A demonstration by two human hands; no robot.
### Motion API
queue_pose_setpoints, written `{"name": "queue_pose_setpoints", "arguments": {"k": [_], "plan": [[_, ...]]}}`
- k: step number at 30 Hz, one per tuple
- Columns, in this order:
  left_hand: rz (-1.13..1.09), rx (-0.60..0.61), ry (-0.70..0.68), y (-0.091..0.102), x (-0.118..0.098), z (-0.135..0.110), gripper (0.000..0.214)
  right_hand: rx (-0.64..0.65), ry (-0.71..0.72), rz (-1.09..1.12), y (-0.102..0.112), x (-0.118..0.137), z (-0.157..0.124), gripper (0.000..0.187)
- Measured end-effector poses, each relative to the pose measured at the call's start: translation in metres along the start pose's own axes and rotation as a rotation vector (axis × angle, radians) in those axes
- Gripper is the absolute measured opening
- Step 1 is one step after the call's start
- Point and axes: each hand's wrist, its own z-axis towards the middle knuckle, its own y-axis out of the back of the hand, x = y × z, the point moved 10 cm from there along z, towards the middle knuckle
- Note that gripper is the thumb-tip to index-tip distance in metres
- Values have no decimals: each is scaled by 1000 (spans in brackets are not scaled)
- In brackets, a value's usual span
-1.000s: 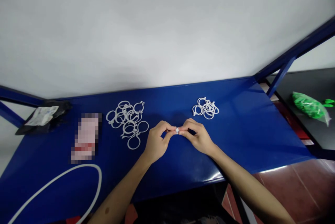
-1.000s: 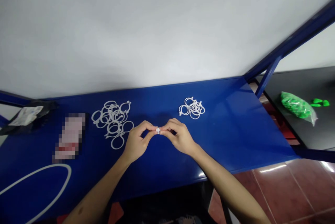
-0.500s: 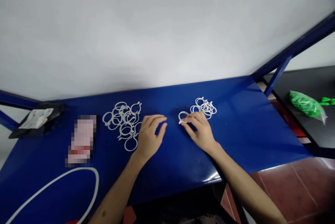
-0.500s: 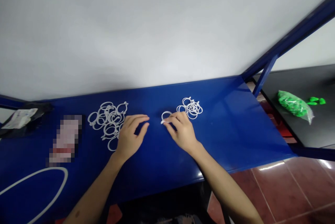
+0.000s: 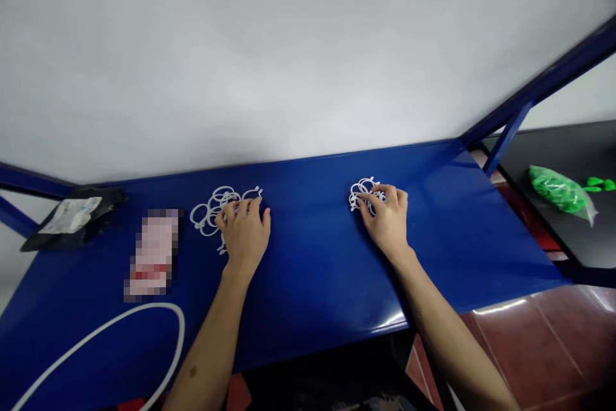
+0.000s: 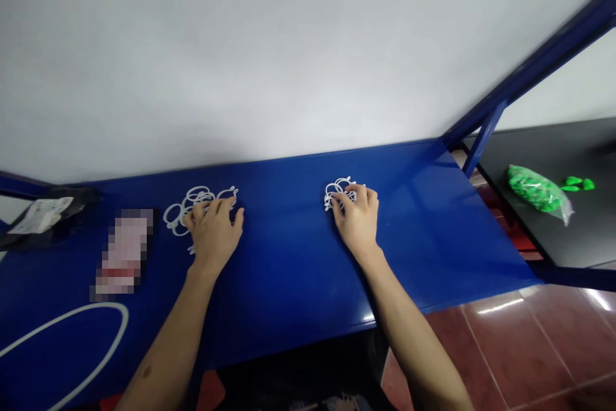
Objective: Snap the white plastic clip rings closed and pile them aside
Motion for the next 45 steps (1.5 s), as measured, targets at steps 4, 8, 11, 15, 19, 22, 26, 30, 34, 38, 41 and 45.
{"name": "queue_pose_setpoints", "arguments": {"k": [4,8,11,15,19,22,26,30,34,38,41,45], "plan": [[-22,-33,-7,3,0,0,25,-17,-1,11,4,2,-1,16],[-120,-55,8,6,1,0,23,-27,-2,21,8,5,0,16],[-144,-85,-1,11,-1,0,24,-30,0,28,10,7,0,15],[-101,-91,-24,13,-4,-2,22,-47,7,26,14,11,-1,14],[-78,-70,-43,11,-6,-1,19,-25,27,42,11,16,-3,16],[-108,-81,-34,13,-6,-1,19,19,57,33,4,20,-3,19],[-161,-76,-23,15,-8,0,21,43,39,-23,-2,14,-1,17],[-208,-105,-21,21,-11,0,19,28,20,-50,-2,6,1,15],[-259,-177,-23,31,-15,-1,14,23,10,-63,-2,1,1,15],[-348,-209,-73,37,-23,-2,10,26,-1,-49,-2,1,0,14],[-416,-211,-125,40,-30,-3,11,23,-8,-40,-1,0,0,14],[-532,-188,-164,44,-41,-5,13,9,-7,-28,1,0,1,14]]}}
